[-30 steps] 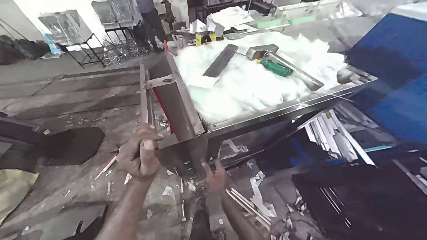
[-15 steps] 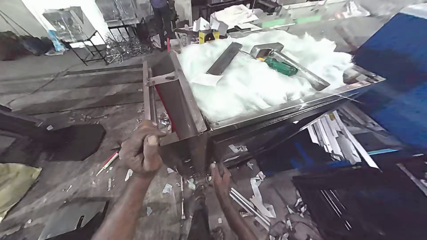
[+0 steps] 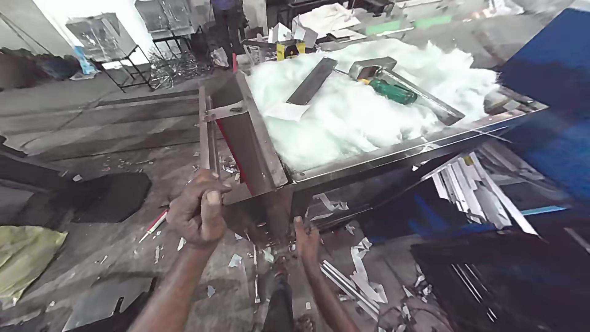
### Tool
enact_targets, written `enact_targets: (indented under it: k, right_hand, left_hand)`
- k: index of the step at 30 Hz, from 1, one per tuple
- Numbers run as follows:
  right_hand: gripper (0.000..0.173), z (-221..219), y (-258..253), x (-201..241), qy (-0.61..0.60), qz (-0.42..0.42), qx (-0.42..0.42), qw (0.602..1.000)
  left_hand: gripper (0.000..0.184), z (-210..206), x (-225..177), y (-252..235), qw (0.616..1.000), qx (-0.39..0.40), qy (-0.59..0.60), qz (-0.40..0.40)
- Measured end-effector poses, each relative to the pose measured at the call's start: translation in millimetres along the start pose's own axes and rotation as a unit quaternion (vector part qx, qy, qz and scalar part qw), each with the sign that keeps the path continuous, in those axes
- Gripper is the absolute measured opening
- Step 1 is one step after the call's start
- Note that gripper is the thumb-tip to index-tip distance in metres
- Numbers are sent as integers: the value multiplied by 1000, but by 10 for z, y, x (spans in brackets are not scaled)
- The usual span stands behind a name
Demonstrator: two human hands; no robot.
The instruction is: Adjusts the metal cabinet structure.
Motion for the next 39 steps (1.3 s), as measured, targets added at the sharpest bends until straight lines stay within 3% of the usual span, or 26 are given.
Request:
enact_targets:
  k: [7, 12, 18, 26, 39]
  right_hand:
    - [36, 68, 58, -34, 18, 0, 21, 1000]
    - [26, 258, 244, -82, -12, 38, 38, 998]
    - [35, 273, 167, -24, 69, 33, 52, 996]
    - [31, 258, 20, -111, 15, 59, 139, 988]
    - [27, 148, -53, -120, -6, 49, 94, 994]
  left_hand:
    - [35, 10, -17, -2, 1000, 9, -25, -8]
    - [34, 34, 3, 12, 1000, 11, -21, 2]
    - [31, 22, -30, 17, 1000, 13, 7, 6]
    - [31, 14, -17, 21, 1000, 3, 10, 9]
    - [32, 16, 0, 16, 1000, -4, -4, 11]
Point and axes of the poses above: each hand's wrist, its own y-axis away from the middle knuckle, its own z-axis out of the back of the hand, x = y × z, the point moved 3 cm from there along -y, towards the middle knuckle, and after that the axes turned 10 degrees about -y, right-handed, at the moved point
